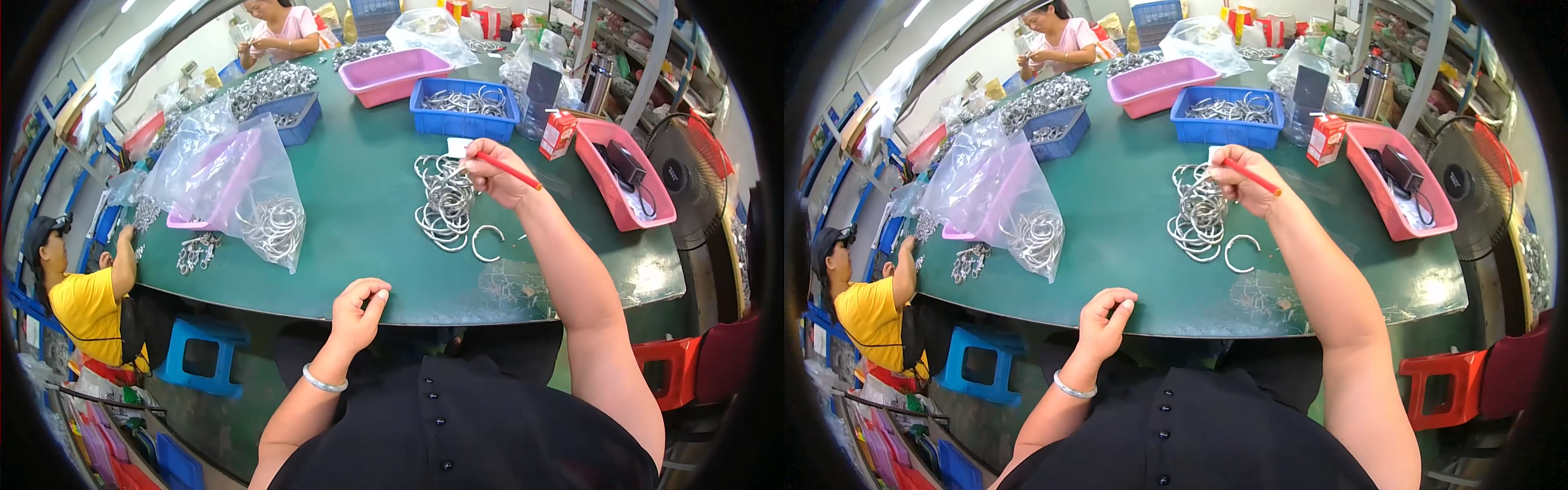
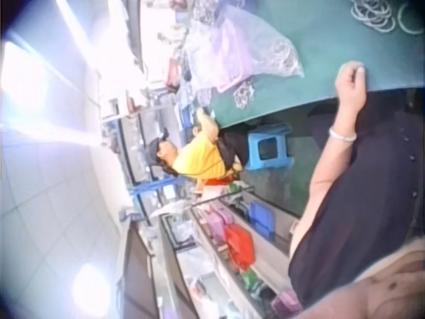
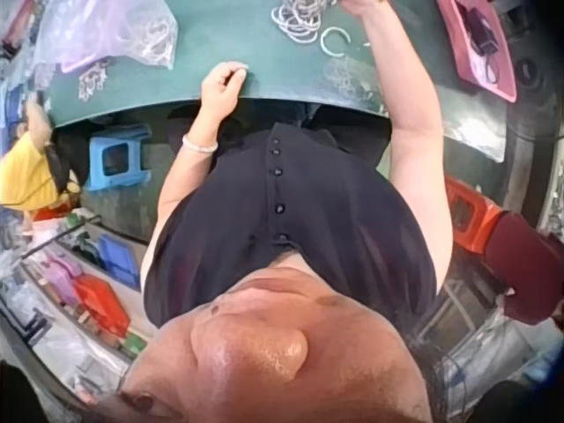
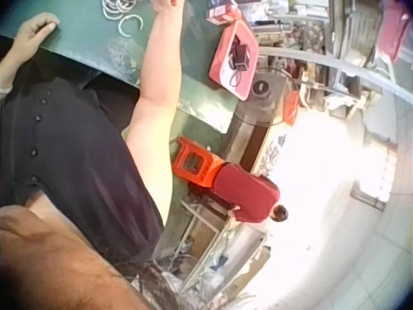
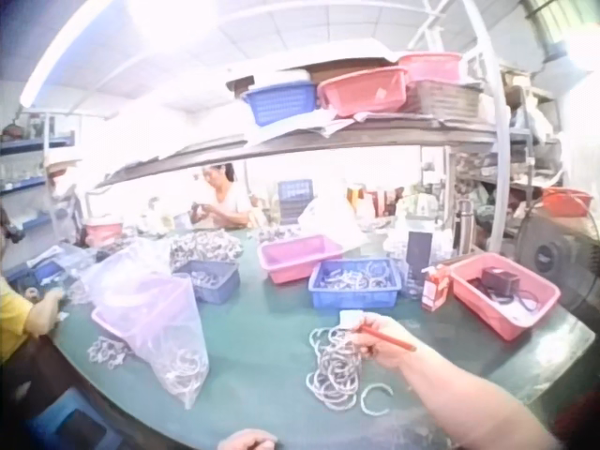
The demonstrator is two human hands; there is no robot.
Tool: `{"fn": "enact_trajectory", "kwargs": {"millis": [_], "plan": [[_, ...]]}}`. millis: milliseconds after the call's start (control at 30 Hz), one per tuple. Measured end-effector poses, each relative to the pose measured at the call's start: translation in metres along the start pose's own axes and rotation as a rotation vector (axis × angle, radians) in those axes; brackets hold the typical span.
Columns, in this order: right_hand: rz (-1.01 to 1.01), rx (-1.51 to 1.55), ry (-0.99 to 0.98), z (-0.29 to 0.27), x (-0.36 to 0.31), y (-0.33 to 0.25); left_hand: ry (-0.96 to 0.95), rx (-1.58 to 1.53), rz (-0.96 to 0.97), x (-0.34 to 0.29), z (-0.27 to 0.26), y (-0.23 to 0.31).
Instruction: The person marks metal rings using a red pen and stacks them on a table.
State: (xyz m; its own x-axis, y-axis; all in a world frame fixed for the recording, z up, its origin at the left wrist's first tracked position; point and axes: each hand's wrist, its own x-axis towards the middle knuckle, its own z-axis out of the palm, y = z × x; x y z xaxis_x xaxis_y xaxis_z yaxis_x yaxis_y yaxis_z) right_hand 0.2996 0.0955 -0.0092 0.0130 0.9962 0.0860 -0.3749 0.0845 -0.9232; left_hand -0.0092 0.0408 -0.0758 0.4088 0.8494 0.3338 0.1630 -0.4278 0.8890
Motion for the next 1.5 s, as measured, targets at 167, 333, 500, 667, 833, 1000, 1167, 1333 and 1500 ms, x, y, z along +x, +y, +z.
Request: {"fn": "enact_trajectory", "kwargs": {"millis": [167,333,500,667,833,1000,1167,1333,1500], "plan": [[0.008,0.057,0.037,0.001,-0.004,0.006,-0.009,-0.022,-0.011,-0.002,0.0,-0.001],[0.035,0.019,0.066,0.003,-0.005,0.009,-0.009,-0.023,0.007,-0.002,0.0,-0.002],[0.111,0.053,0.105,0.002,-0.005,0.024,-0.014,-0.036,0.005,-0.001,0.004,-0.004],[0.018,0.215,0.165,0.019,-0.004,0.029,0.011,-0.021,0.023,-0.001,0.001,-0.004],[-0.013,0.241,0.264,0.023,-0.003,0.033,0.005,-0.03,0.028,-0.001,0.001,-0.004],[0.007,0.294,0.248,0.022,-0.007,0.036,-0.057,-0.162,-0.237,0.006,-0.001,-0.007],[0.017,0.251,0.158,0.023,-0.016,0.037,-0.057,-0.211,-0.168,0.051,0.011,0.001],[0.006,0.323,0.166,0.022,-0.02,0.037,-0.084,0.127,-0.062,0.115,0.042,0.012],[-0.016,0.343,0.168,0.019,-0.021,0.037,-0.039,0.38,0.178,0.147,0.065,0.009]]}}
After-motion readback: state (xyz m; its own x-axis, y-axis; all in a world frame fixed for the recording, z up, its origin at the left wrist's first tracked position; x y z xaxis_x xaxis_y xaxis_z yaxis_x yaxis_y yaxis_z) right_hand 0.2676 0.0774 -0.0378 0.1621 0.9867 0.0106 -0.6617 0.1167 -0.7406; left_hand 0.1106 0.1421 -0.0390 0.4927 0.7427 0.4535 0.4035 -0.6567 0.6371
